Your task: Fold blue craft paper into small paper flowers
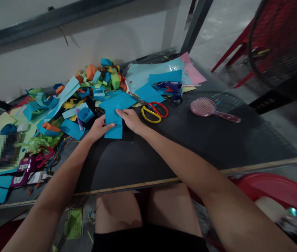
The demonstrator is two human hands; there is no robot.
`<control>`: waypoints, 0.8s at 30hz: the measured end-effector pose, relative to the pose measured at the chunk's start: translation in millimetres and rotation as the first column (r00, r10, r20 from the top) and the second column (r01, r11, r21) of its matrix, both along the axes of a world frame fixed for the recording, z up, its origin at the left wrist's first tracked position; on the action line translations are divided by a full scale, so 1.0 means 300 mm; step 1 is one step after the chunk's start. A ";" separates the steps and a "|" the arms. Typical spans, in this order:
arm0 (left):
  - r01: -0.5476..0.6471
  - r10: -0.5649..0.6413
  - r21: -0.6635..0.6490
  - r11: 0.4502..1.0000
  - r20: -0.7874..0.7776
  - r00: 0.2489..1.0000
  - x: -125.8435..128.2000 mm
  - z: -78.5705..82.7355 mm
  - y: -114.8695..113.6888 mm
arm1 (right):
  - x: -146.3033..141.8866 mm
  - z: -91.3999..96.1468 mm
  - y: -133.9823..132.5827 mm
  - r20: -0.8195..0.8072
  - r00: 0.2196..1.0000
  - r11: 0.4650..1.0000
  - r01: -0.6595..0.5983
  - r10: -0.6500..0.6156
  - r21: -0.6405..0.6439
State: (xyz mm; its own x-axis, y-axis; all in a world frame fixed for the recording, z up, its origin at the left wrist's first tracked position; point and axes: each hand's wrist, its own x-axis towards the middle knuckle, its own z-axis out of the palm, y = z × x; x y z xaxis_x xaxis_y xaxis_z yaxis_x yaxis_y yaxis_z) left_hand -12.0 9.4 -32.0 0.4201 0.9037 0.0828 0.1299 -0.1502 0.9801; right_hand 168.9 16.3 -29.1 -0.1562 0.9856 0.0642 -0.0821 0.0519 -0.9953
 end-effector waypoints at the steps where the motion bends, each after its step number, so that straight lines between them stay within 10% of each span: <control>1: 0.003 -0.003 0.002 1.000 -0.003 1.000 0.000 -0.002 0.000 | 0.000 -0.001 0.001 0.023 1.000 1.000 0.011 -0.012 0.026; 24: -0.068 0.073 0.059 0.996 -0.092 0.993 0.010 0.005 -0.004 | 0.005 -0.023 0.005 0.218 0.973 0.981 0.031 -0.074 0.192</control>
